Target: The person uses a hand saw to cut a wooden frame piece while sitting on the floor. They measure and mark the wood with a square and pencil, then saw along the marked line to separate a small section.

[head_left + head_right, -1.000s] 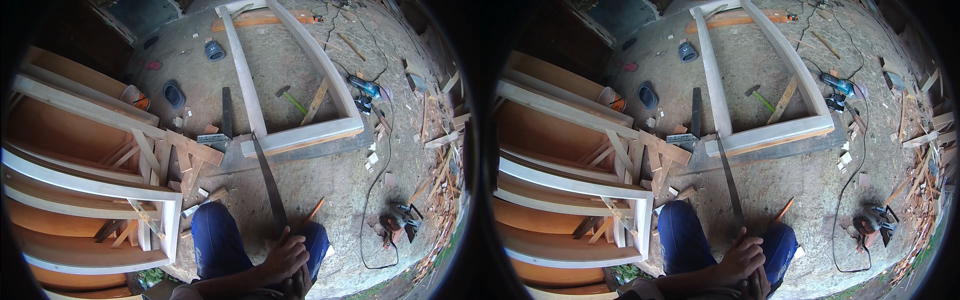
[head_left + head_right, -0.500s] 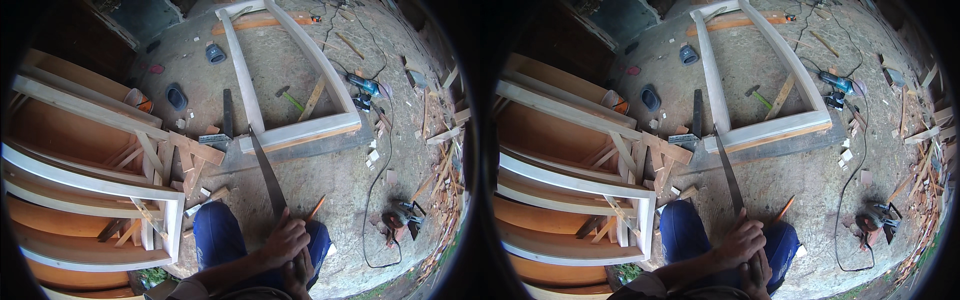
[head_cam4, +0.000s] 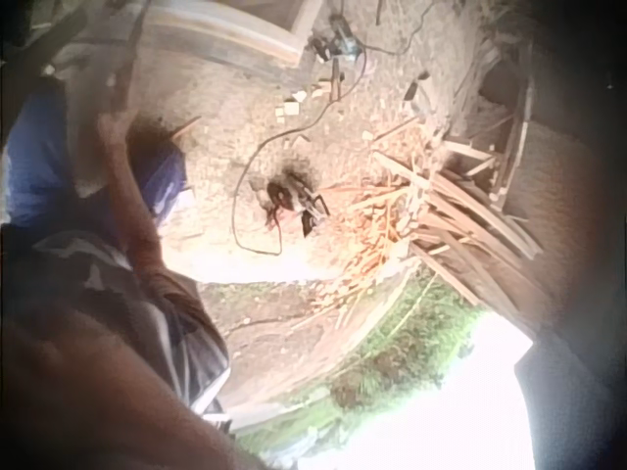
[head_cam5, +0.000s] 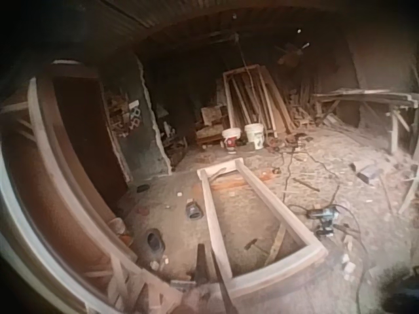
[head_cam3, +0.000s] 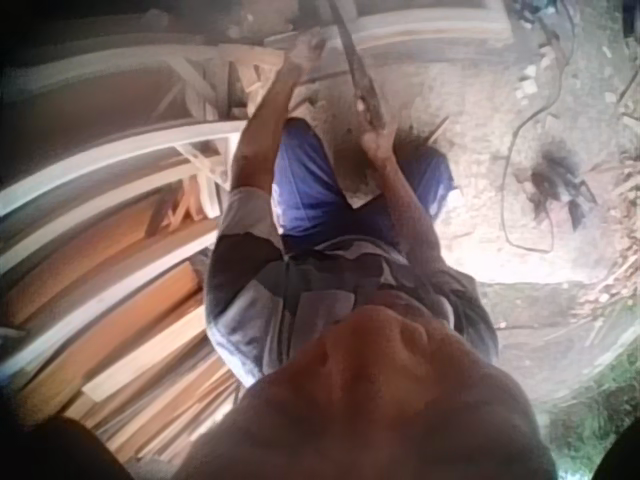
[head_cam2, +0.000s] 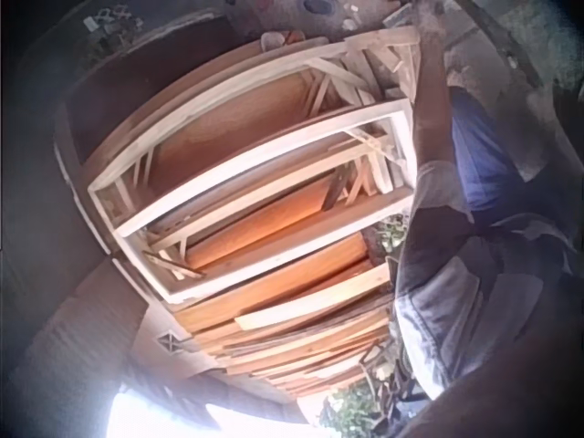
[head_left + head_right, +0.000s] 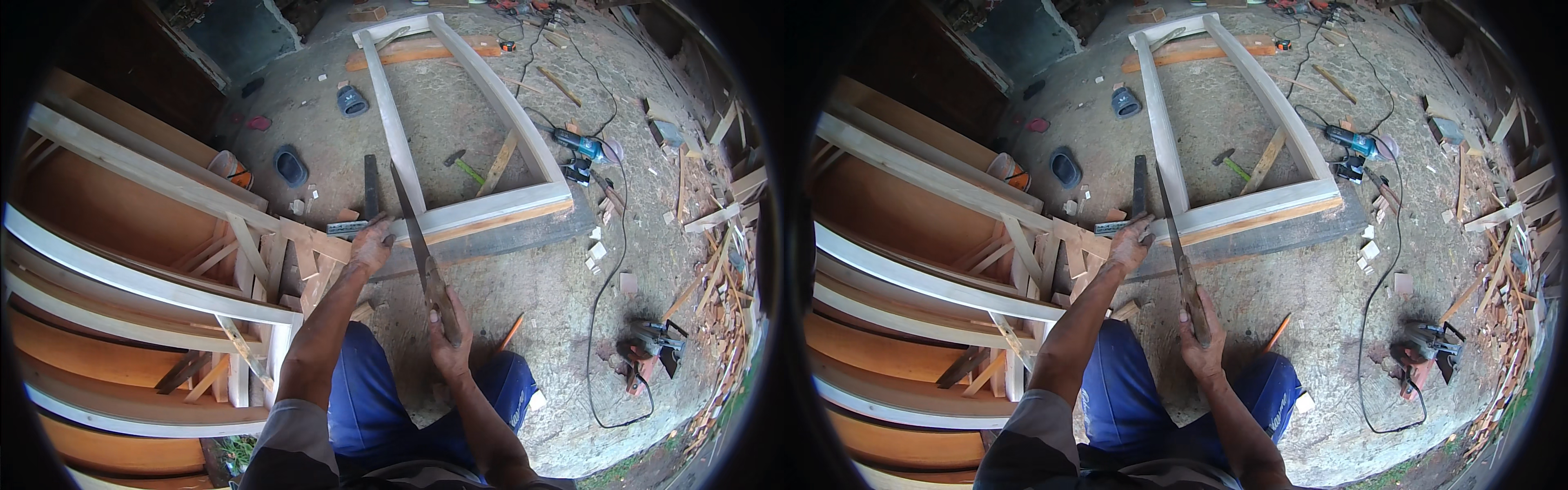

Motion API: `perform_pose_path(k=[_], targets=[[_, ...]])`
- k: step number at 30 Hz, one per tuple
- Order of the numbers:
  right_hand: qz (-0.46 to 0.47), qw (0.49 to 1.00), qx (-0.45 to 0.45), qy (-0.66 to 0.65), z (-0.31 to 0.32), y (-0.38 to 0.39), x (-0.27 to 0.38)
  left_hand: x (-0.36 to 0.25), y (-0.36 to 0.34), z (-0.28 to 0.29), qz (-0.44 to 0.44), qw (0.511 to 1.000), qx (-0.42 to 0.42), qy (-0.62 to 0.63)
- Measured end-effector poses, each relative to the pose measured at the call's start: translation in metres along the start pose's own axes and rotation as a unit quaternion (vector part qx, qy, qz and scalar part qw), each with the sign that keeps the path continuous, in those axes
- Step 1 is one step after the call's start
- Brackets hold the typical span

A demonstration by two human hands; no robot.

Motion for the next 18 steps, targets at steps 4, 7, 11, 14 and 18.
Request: perform_pose_path(k=[4, 7, 11, 14, 18], targets=[[-0.092, 0.996, 0.015, -0.006, 0.014, 0.003, 0.012, 0.011, -0.011, -0.049, 0.031, 0.993, 0.054, -0.099], [0.002, 0.996, 0.055, 0.072, 0.077, 0.074, 0.070, 0.002, -0.019, -0.046, -0.035, 0.993, 0.034, -0.109], [-0.007, 0.999, 0.015, -0.043, 0.060, 0.089, 0.073, 0.032, -0.020, -0.043, -0.019, 0.987, -0.002, -0.159], [0.013, 0.999, -0.022, 0.044, -0.001, -0.036, -0.011, -0.008, -0.022, -0.041, -0.001, 0.988, 0.045, -0.151], [0.010, 1.000, -0.020, 0.014, -0.025, -0.094, -0.056, -0.015, -0.020, -0.056, -0.010, 0.993, 0.058, -0.104]])
Point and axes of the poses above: each hand's wrist, its own y-axis away from the middle knuckle, its own z-axis out of the back of the hand, x = y × z, the point moved 10 cm from there along -y, towards the middle knuckle, and after that the axes turned 14 degrees about z, right-handed, at the moved point
